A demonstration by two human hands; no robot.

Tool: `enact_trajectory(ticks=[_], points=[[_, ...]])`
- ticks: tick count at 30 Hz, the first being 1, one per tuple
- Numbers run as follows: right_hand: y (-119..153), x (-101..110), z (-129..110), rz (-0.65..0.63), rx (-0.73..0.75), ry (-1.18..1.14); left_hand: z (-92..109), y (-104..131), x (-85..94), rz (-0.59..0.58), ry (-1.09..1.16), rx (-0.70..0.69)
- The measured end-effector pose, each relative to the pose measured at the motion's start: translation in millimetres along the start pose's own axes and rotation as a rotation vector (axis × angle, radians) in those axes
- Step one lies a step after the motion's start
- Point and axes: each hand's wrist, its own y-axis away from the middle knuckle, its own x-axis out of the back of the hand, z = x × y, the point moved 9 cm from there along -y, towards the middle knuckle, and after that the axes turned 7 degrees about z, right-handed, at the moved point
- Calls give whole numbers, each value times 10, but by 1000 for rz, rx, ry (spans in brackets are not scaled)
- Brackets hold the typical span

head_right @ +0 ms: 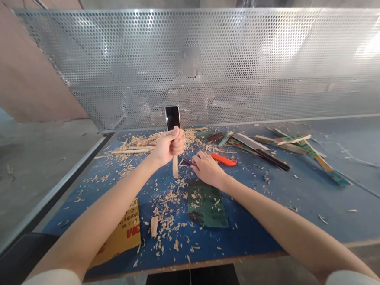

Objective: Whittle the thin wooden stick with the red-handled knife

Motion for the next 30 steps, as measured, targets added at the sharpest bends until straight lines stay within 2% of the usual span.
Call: enact_trajectory(ticks=[2,7,9,12,16,22,25,30], points=[[0,50,111,23,-49,-33,-24,-1,43,26,-5,13],[22,375,482,62,-181,-188,-16,-4,159,93,-7,34],[40,450,435,4,-130,-277,-12,-11,200,115,-8,35],[82,463,224,-90,-23,-319,-12,-23,243,134,-9,19],[131,376,-13,-153,64,-193,-12,-29,253,144,-10,-9],[167,300,-123,-239,85,-120,-11,-18,195,146,-25,-17],[151,337,-198,-208,170,-41,-13,-12,171,144,-40,-16],[167,406,-303,-83,341,149,-11,-9,145,137,-55,-30]])
